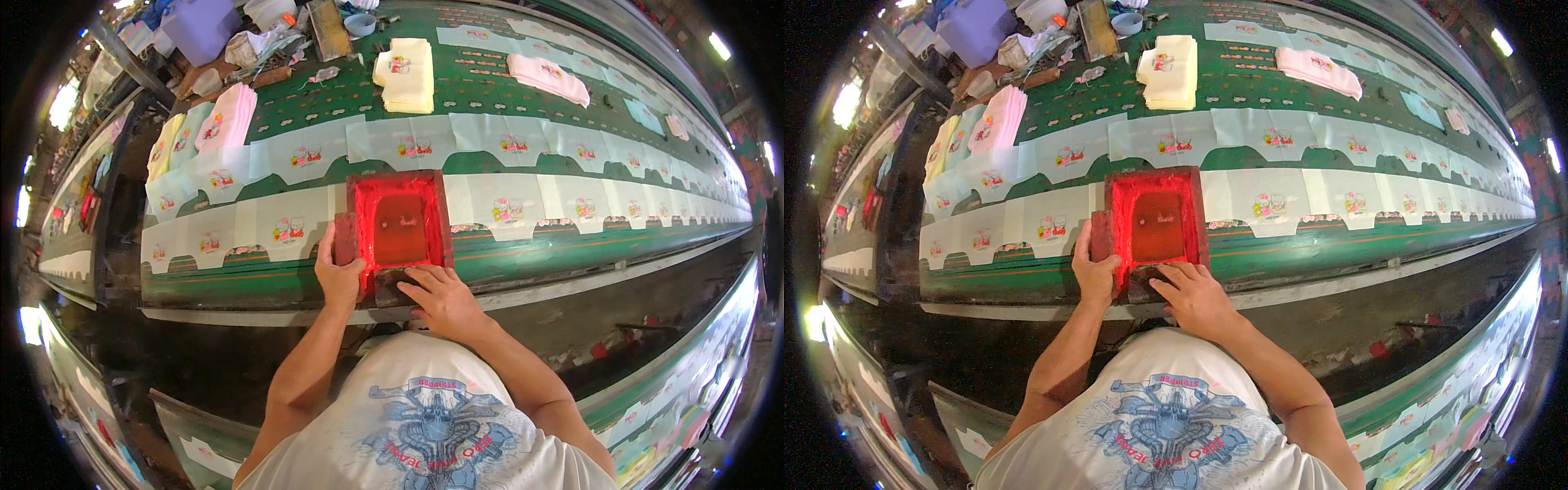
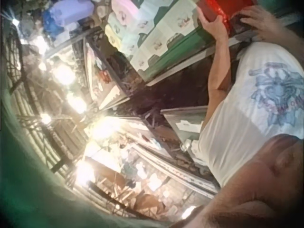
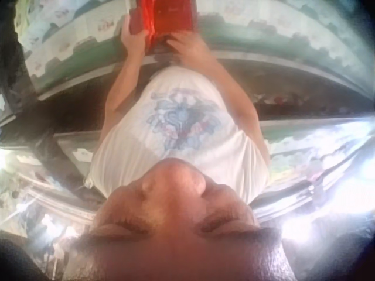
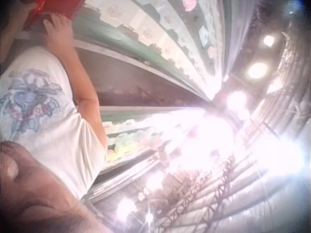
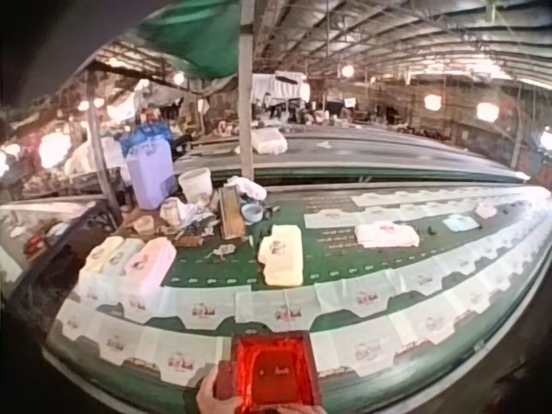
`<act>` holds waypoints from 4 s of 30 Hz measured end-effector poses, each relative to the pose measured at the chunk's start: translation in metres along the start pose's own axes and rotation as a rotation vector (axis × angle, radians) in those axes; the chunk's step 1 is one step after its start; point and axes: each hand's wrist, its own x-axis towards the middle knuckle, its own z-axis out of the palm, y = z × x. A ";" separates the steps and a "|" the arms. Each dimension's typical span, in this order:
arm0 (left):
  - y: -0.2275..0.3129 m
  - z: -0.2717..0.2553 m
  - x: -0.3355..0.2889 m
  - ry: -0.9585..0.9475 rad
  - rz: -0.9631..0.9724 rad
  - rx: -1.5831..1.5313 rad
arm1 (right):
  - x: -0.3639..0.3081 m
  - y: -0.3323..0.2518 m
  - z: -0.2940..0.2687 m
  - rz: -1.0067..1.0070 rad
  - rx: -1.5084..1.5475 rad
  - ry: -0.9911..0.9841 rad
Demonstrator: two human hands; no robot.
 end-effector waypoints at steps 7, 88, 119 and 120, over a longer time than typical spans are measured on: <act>-0.008 0.002 0.003 0.008 0.003 -0.052 | 0.027 0.002 0.008 0.005 -0.150 -0.080; -0.003 0.258 -0.078 -0.017 0.053 -0.065 | -0.133 0.167 -0.160 -0.083 -0.161 -0.137; -0.011 0.244 -0.074 -0.171 0.006 -0.243 | -0.116 0.190 -0.121 -0.004 -0.381 -0.134; -0.014 0.244 -0.072 -0.173 0.030 -0.215 | -0.120 0.188 -0.119 -0.030 -0.376 -0.116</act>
